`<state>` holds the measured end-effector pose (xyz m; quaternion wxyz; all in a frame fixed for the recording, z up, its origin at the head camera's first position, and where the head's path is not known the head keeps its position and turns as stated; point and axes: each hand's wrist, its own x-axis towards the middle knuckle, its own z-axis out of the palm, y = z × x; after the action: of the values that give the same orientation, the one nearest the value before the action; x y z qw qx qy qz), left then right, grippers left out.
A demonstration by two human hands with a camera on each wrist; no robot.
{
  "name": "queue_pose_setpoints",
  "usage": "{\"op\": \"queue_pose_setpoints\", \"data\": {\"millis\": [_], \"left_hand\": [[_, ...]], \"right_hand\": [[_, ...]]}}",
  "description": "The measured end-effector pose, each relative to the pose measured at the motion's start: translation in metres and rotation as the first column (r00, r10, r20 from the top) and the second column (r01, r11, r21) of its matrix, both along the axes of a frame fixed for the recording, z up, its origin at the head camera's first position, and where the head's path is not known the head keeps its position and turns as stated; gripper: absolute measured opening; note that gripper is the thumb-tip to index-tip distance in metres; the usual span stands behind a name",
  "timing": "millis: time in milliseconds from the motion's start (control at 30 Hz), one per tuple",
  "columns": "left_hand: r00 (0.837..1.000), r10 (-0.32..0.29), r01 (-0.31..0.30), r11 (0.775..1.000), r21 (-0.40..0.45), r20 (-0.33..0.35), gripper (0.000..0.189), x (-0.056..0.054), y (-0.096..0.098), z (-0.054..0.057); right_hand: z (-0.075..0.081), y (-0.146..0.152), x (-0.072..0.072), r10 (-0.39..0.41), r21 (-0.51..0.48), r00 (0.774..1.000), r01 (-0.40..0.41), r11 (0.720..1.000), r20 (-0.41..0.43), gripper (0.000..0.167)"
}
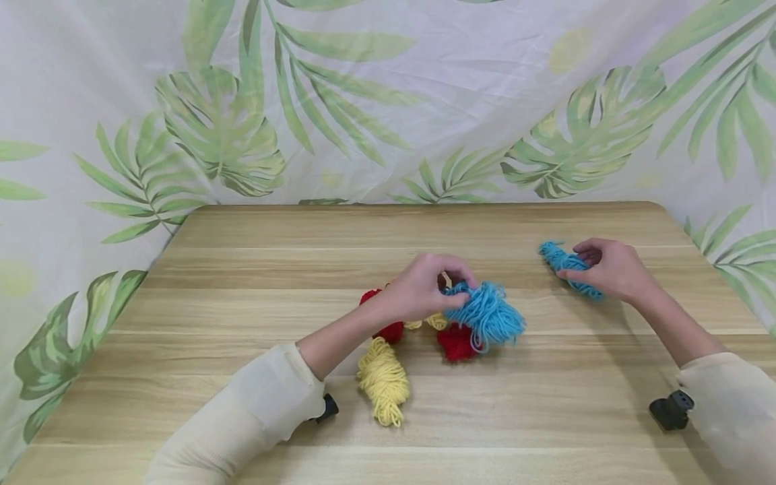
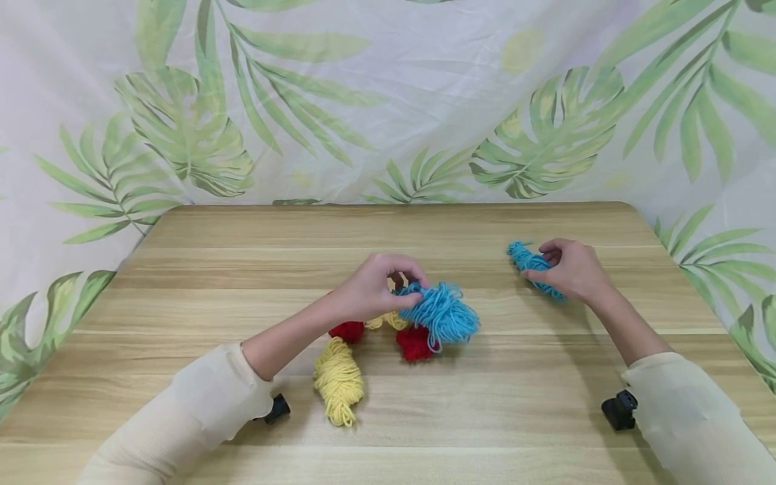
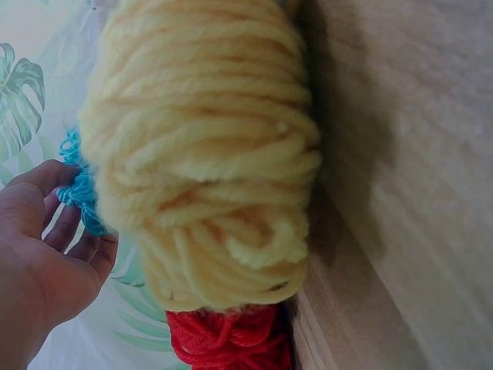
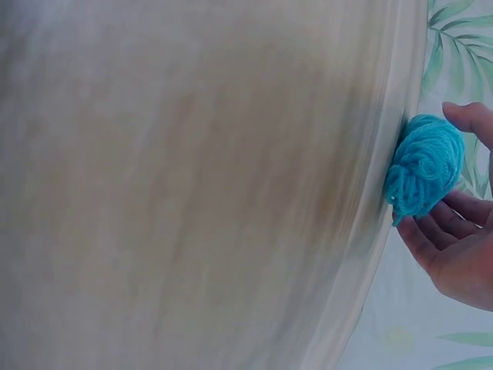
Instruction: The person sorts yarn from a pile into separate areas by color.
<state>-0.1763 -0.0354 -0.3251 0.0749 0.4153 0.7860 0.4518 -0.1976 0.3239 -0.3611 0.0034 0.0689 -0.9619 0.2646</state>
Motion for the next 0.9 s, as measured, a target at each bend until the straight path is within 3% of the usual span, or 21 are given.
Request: {"op": "queue_pose_setpoints", "data": {"millis": [900], "left_hand": [[0.999, 0.033, -0.034, 0.999, -0.005, -0.024, 0.008, -0.018, 0.015, 0.0]], "right_hand": [[0.002, 0.005, -0.002, -0.009, -0.019, 1.0, 0.009, 1.0, -0.008, 0.061]]}}
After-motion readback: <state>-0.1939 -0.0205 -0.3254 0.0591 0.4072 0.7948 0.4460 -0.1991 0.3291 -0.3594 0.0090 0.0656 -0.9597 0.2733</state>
